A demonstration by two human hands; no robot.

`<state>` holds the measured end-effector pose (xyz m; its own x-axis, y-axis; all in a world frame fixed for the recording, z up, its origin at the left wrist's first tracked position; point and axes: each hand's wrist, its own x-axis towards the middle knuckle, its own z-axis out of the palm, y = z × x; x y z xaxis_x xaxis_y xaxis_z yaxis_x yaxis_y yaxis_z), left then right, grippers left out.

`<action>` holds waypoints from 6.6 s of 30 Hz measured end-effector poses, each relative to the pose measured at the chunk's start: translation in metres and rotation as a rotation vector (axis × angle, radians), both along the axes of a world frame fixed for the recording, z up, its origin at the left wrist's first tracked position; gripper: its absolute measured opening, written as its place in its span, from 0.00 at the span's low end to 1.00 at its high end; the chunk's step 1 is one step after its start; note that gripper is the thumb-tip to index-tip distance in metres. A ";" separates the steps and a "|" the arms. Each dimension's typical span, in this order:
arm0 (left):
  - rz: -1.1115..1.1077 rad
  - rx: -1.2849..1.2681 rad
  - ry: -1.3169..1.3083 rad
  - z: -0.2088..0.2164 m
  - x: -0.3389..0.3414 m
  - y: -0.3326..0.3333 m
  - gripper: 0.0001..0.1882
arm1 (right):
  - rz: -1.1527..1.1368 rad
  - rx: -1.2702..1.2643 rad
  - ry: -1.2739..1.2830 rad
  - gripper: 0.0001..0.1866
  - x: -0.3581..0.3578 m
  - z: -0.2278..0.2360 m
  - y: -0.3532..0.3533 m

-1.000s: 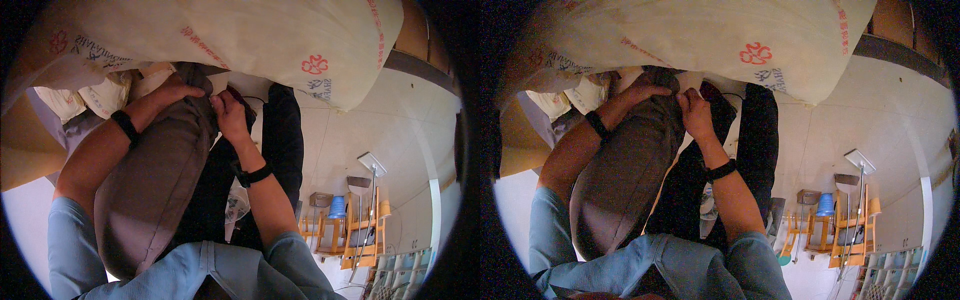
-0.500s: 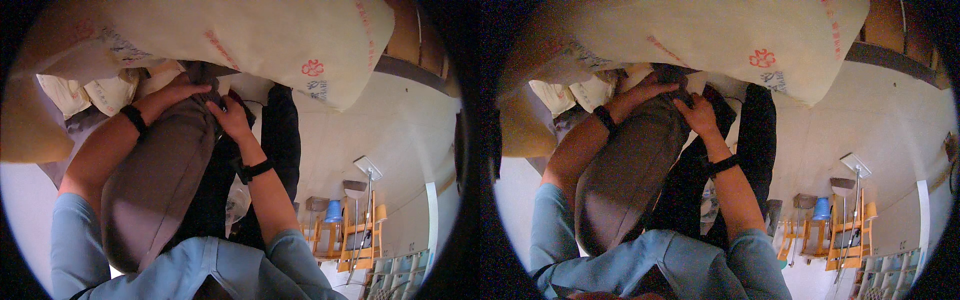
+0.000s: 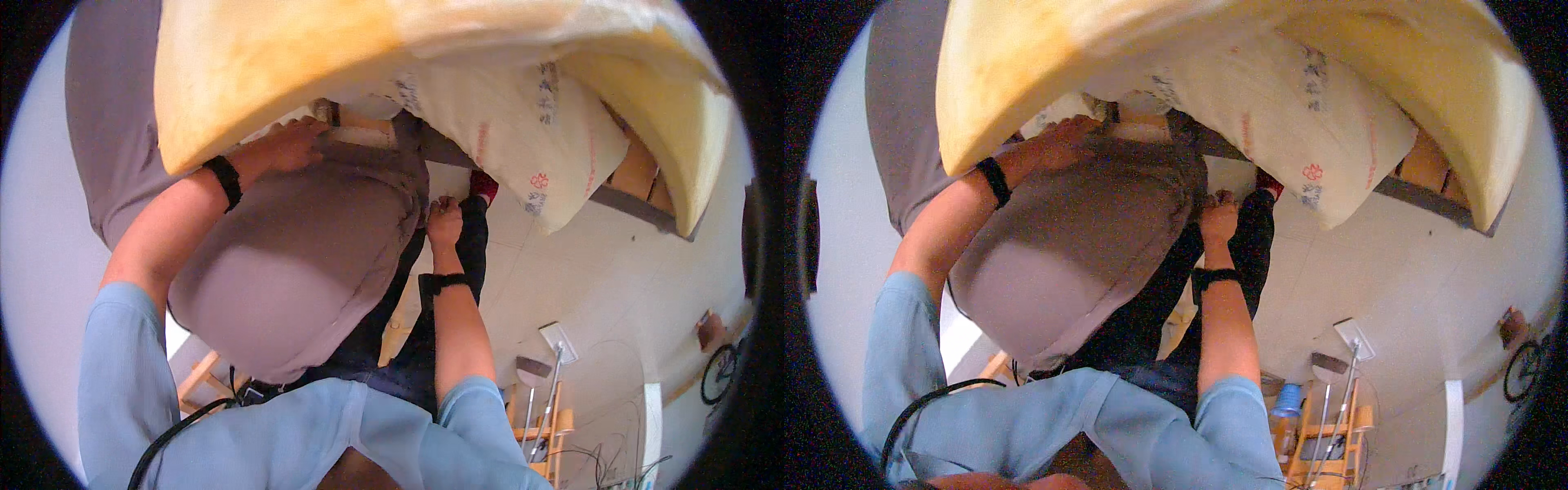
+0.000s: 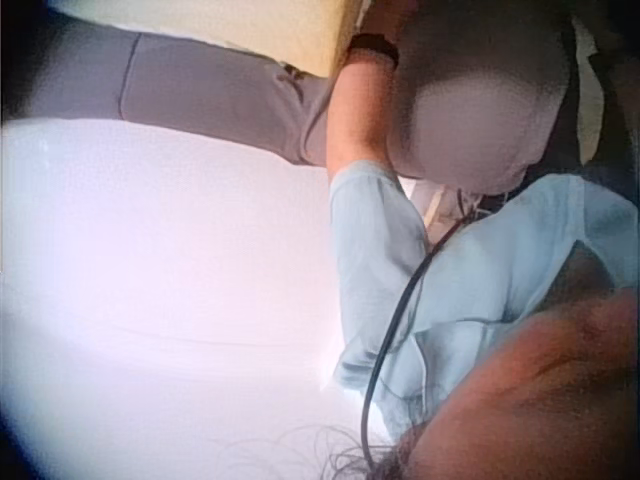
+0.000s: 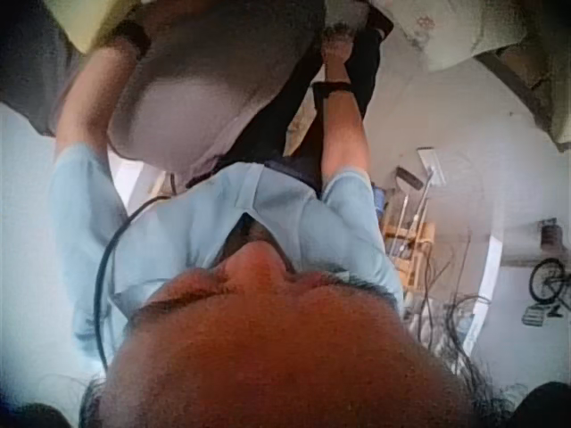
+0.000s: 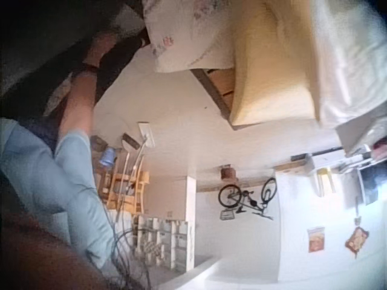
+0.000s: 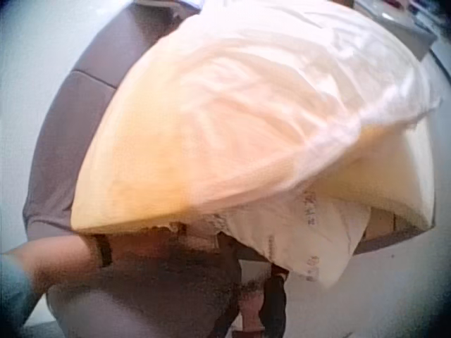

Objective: The person assembles a sofa by inserting foam cushions into fabric covers and fastening them with a staple gun. They handle multiple cushions and covers, positioning and securing each piece on the sofa frame.

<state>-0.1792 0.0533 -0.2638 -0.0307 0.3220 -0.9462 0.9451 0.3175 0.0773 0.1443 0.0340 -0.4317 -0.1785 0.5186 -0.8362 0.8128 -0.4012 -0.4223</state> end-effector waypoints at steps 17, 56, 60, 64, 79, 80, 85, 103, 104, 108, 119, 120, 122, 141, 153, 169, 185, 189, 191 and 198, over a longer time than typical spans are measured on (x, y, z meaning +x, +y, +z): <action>0.197 0.623 0.074 0.302 0.044 -0.194 0.31 | 0.325 0.053 0.474 0.19 -0.041 0.180 0.025; 0.360 1.342 0.486 0.285 0.016 -0.257 0.21 | 0.077 -0.070 0.517 0.07 -0.011 0.298 0.009; 0.373 1.355 0.498 0.286 0.014 -0.262 0.21 | 0.220 0.028 0.461 0.07 -0.018 0.306 0.013; 0.366 1.380 0.477 0.276 0.008 -0.256 0.21 | 0.254 0.122 0.450 0.06 -0.018 0.304 0.017; 0.436 0.993 0.309 0.306 0.002 -0.211 0.18 | 0.417 0.169 0.309 0.10 -0.028 0.234 0.060; 0.451 0.869 0.213 0.315 -0.007 -0.198 0.18 | 0.441 0.185 0.265 0.10 -0.026 0.212 0.062; 0.448 0.298 -0.235 0.325 -0.036 -0.084 0.18 | 0.642 0.307 0.180 0.12 -0.044 0.122 0.074; 0.077 0.049 -0.174 -0.106 0.065 0.043 0.24 | 0.327 0.099 0.299 0.15 -0.031 0.025 0.017; 0.199 0.093 -0.190 -0.129 0.061 0.018 0.24 | 0.300 0.117 0.321 0.12 -0.032 0.033 0.016; 0.487 -0.021 -0.130 -0.154 0.076 -0.008 0.24 | 0.195 0.143 0.395 0.12 -0.027 0.037 0.017; 0.407 0.227 -0.070 -0.124 0.095 -0.026 0.23 | 0.466 0.181 0.350 0.16 -0.042 0.009 0.072; 0.398 0.238 -0.093 -0.121 0.095 -0.026 0.23 | 0.548 0.188 0.343 0.15 -0.045 0.012 0.075; 0.363 0.256 -0.107 -0.119 0.093 -0.025 0.22 | 0.679 0.329 0.387 0.14 -0.053 0.008 0.075; 0.234 0.379 -0.089 -0.105 0.104 -0.018 0.15 | 0.980 0.735 0.543 0.08 -0.082 -0.002 0.103; 0.196 0.335 -0.056 -0.099 0.111 -0.016 0.12 | 1.247 0.837 0.585 0.09 -0.096 0.003 0.115; 0.095 0.306 -0.029 -0.107 0.112 -0.022 0.13 | 1.419 0.814 0.615 0.07 -0.101 0.009 0.123; 0.179 0.286 0.014 -0.102 0.116 -0.019 0.15 | 1.353 0.839 0.632 0.06 -0.110 -0.002 0.116; 0.172 0.265 0.023 -0.109 0.114 -0.019 0.16 | 1.352 0.939 0.678 0.07 -0.119 -0.004 0.113; 0.227 0.323 0.027 -0.108 0.113 -0.018 0.16 | 1.463 0.742 0.690 0.08 -0.125 0.007 0.128; 0.299 0.515 -0.015 -0.104 0.115 -0.013 0.17 | 1.531 0.767 0.799 0.10 -0.108 -0.010 0.131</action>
